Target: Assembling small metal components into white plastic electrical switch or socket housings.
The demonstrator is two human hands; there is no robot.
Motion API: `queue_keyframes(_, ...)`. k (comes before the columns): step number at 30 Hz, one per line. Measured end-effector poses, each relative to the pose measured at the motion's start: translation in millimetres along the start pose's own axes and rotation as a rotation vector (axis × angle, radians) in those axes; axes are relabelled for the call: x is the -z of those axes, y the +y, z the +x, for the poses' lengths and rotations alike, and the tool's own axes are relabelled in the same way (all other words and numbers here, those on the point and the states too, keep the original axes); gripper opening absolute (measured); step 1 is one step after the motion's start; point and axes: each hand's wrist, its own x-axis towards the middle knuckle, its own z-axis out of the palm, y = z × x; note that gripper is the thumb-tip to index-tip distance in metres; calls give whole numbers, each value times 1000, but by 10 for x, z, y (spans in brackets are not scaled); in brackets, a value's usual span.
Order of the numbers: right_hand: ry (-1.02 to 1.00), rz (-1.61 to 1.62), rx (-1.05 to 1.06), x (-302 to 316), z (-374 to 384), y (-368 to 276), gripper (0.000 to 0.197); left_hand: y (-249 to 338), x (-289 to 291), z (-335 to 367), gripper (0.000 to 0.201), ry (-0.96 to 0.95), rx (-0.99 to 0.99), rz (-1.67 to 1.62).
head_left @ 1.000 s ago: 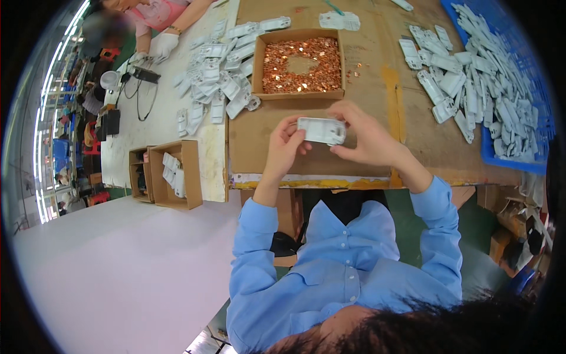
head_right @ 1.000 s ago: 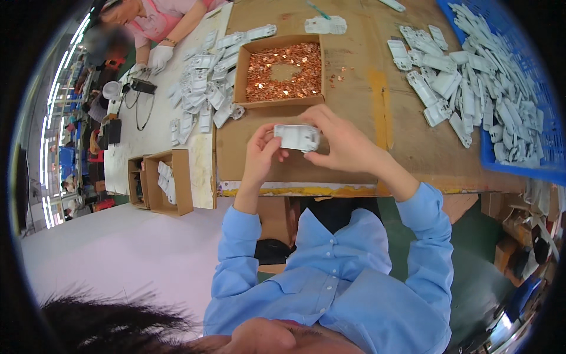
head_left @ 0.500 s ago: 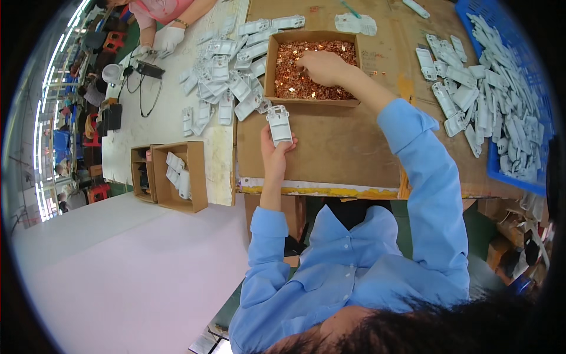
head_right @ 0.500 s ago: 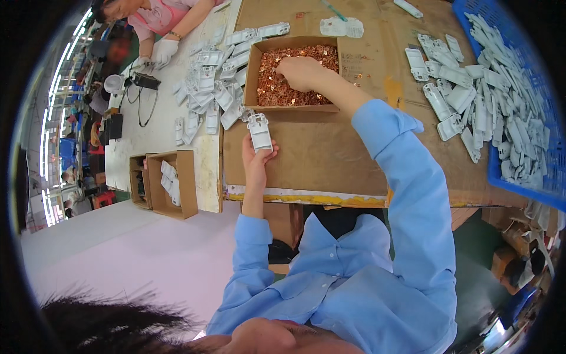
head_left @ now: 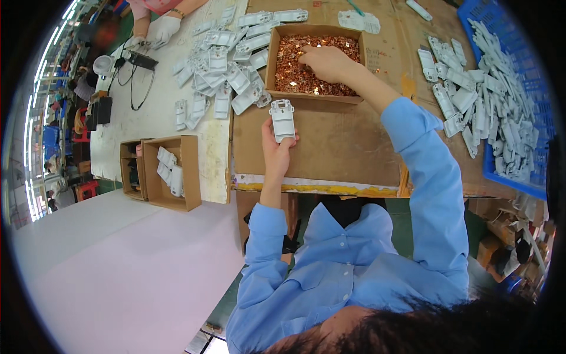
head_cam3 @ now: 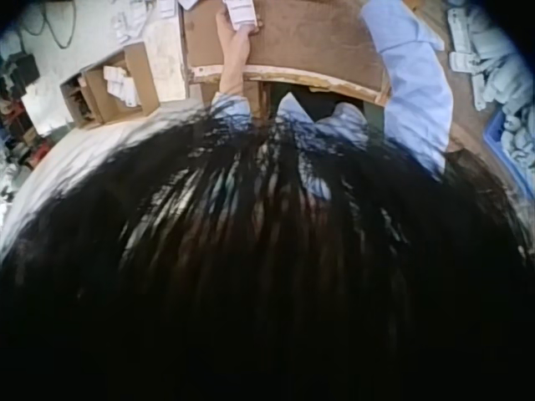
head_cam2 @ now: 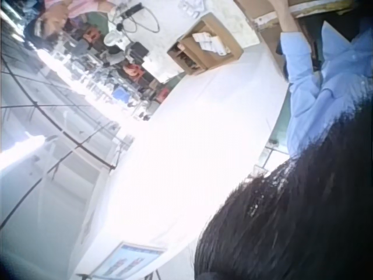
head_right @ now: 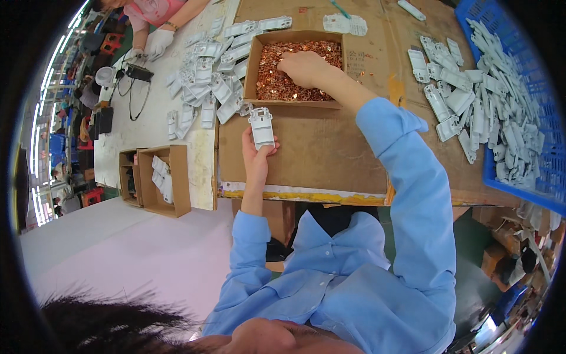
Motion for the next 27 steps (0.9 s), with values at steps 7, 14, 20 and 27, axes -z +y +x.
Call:
queue_keyframes(7,46,-32,7,5,-9,-23,27,-19,1,8,63,-17,-32,-22)
queue_keyframes(14,15,-67,10,-17,-15,-46,27,-18,-13,1,64,-28,-36,-16)
queue_keyframes(20,16,-49,0,14,-65,55,19,-11,-19,-16,63,-21,-37,-12)
queue_keyframes(27,64,48,-108,-26,5,208,17,-34,-2,-4,63,-5,-49,7)
